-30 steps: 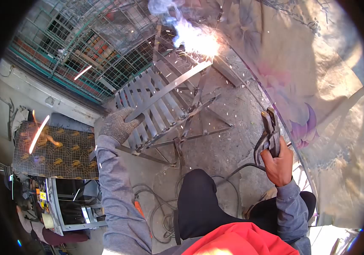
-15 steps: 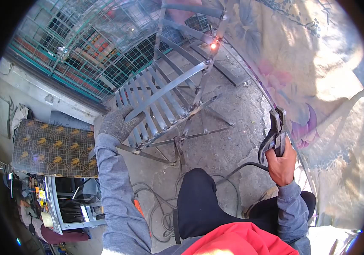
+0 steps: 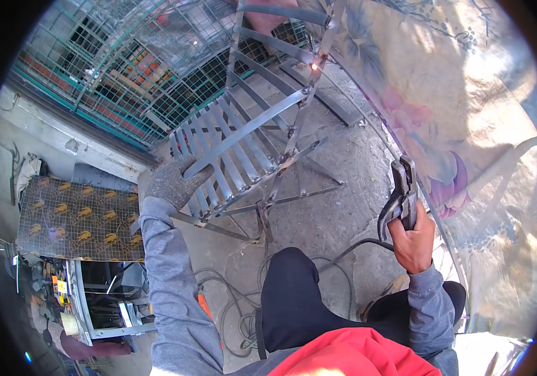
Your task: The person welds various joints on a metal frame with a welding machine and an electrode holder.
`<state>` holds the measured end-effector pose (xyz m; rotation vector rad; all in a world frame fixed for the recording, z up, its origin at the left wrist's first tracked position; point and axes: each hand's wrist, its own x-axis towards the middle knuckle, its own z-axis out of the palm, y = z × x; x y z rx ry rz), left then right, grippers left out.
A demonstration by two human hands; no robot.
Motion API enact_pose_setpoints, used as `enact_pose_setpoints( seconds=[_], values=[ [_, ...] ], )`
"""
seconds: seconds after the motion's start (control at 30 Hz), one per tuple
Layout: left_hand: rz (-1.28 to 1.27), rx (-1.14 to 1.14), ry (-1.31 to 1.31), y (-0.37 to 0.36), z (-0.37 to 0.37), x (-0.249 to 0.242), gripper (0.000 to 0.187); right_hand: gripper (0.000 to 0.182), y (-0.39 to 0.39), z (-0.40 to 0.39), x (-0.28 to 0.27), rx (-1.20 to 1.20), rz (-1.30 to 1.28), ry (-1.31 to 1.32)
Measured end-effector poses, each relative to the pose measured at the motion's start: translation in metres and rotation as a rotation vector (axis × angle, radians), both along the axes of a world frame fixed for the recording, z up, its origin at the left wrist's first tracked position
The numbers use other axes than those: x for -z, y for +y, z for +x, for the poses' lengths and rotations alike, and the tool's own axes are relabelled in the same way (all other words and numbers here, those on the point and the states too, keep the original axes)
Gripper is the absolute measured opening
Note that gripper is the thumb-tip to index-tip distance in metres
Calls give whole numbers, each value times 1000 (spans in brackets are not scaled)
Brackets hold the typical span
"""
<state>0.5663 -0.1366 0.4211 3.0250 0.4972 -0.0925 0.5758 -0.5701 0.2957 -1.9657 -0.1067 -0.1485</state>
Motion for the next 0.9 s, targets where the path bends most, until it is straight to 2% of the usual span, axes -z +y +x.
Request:
enact_pose_setpoints(
  seconds=[0.17,0.23,0.27,0.43,0.57,0.63,0.67,0.73,0.9],
  values=[
    [22,-27,12,-5,1,-3,51,22,1,0,0,5,-1,-20],
    [-133,17,-56,-2,-1,-2,43,23,-1,0,-1,-30,-22,26],
    [-39,58,-84,-2,-2,-1,38,23,-1,0,-1,-29,-22,26],
    [-84,68,-105,1,-2,2,38,25,-1,1,-1,-36,-90,-56],
    [-36,32,-67,-3,0,0,41,25,-1,0,2,-32,-69,-3],
    [-31,26,-65,-2,0,0,43,26,-5,0,13,-52,-115,-117],
    [-3,19,-44,-1,1,0,48,26,1,-3,2,-22,9,-16],
    [9,7,-28,3,0,3,57,26,1,-2,5,-12,30,-48],
    [16,-8,-13,0,0,1,57,24,2,0,4,5,28,-55]
  ],
)
